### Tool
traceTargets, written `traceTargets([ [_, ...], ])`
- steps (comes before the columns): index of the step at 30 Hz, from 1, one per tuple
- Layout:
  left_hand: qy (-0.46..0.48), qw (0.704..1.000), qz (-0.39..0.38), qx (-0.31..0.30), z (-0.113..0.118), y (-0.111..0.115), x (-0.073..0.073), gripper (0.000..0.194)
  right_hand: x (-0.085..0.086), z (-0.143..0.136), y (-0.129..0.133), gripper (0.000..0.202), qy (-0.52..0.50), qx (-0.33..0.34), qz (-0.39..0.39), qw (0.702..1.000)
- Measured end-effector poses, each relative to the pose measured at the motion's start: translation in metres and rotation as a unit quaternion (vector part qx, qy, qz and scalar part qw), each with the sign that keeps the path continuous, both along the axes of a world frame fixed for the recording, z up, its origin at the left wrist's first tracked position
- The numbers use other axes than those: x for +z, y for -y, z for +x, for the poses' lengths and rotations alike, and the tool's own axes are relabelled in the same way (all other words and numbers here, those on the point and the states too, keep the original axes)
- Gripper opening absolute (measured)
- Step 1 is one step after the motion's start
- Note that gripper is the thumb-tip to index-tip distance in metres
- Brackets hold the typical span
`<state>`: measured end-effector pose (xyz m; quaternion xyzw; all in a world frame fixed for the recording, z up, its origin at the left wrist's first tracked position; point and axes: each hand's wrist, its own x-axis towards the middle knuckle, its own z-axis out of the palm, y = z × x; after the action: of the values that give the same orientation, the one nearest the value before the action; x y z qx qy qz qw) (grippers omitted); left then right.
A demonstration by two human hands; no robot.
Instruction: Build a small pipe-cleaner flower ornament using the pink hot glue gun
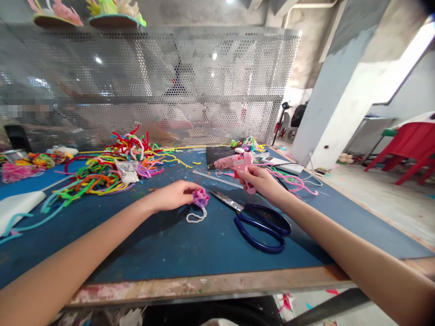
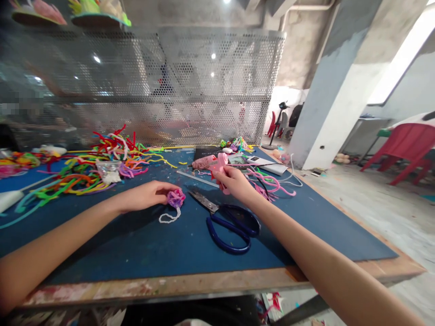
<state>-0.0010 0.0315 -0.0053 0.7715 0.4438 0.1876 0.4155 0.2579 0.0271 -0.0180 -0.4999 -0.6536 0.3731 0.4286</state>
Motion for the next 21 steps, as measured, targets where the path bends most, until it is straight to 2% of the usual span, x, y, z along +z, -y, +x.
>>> traceTargets([
  [4, 0.003, 1.000, -0.023, -0.015, 0.004, 0.005, 0.004, 0.034, -0.003, 0.002, -0.002, 0.041, 0.001, 0.005, 0.007, 1.000],
  [10, -0.016, 0.998, 0.042, 0.035, 0.008, -0.003, -0.011, 0.033, -0.004, 0.003, -0.002, 0.043, 0.001, 0.012, 0.009, 1.000],
  [14, -0.014, 0.999, 0.012, 0.037, 0.004, -0.008, -0.011, 0.028, -0.005, 0.003, -0.004, 0.044, -0.002, 0.011, 0.016, 1.000],
  [17, -0.018, 0.999, -0.017, 0.020, 0.000, -0.008, -0.005, 0.030, -0.006, 0.003, -0.004, 0.044, -0.001, 0.014, 0.015, 1.000],
  [21, -0.008, 0.997, -0.066, -0.035, -0.007, -0.009, 0.000, 0.034, -0.005, 0.003, -0.003, 0.045, -0.001, 0.015, 0.014, 1.000],
])
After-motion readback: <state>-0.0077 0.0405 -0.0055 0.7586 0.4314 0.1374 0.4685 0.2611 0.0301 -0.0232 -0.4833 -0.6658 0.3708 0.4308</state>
